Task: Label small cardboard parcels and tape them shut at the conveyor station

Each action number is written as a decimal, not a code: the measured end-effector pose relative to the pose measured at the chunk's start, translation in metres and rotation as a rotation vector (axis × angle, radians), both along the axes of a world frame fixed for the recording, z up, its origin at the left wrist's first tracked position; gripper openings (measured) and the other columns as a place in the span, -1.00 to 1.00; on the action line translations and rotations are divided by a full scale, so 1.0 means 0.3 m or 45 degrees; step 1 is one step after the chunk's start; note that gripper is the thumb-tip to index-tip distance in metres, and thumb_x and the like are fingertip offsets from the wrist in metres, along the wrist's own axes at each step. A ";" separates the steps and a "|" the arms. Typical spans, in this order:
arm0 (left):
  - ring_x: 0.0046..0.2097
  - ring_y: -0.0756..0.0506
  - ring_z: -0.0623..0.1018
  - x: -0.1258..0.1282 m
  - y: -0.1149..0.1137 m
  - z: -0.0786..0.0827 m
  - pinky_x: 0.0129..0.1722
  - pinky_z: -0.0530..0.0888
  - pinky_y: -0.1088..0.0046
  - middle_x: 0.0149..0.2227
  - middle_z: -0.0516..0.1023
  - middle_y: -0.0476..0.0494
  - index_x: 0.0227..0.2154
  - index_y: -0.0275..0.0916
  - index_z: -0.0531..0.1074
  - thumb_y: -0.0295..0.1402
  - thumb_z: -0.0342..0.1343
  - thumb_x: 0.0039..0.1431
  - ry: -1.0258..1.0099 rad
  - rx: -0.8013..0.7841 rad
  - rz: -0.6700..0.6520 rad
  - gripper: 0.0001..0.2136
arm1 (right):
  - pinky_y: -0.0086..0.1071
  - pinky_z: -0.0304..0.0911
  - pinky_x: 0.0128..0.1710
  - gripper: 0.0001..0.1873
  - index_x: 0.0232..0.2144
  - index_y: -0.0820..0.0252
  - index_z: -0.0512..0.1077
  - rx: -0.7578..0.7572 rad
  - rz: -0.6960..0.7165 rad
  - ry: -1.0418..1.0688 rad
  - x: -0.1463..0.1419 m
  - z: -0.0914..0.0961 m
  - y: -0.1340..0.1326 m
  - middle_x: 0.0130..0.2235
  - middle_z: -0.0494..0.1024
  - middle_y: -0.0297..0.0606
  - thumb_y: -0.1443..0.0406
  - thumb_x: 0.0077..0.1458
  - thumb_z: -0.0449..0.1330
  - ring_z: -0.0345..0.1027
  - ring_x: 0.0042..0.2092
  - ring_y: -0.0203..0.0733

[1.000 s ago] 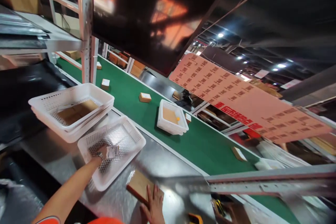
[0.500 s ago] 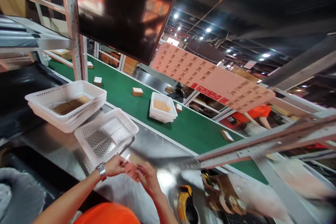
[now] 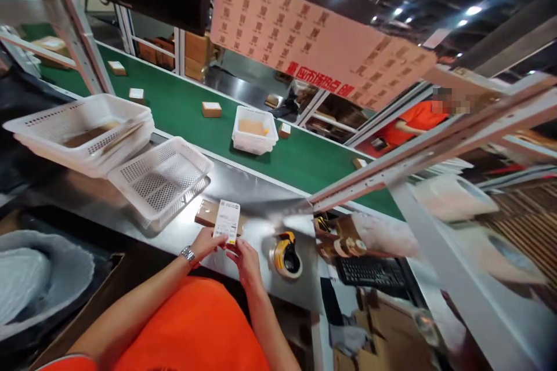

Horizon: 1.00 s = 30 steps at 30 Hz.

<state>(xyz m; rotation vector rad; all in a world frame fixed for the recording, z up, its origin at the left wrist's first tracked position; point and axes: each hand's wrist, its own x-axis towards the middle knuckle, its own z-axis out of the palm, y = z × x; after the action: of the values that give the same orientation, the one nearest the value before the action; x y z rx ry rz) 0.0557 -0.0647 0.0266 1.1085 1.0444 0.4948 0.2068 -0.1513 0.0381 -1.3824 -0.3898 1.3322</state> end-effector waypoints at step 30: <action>0.05 -0.30 0.72 0.002 -0.193 -0.051 0.20 0.61 0.16 0.00 0.80 -0.37 -0.14 -0.20 0.79 -0.22 0.27 0.33 0.250 0.514 -0.015 -0.75 | -0.18 0.64 -0.21 -0.21 -0.37 0.14 0.81 -0.051 0.197 -0.225 0.041 -0.109 -0.103 -0.28 0.84 -0.06 -0.40 -0.35 0.61 0.72 -0.22 0.07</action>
<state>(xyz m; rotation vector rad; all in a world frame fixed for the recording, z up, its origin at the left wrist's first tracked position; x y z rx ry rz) 0.0562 -0.1226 0.0113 1.5437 1.1359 0.6140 0.2192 -0.1821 0.0053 -1.5339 -0.6019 1.3527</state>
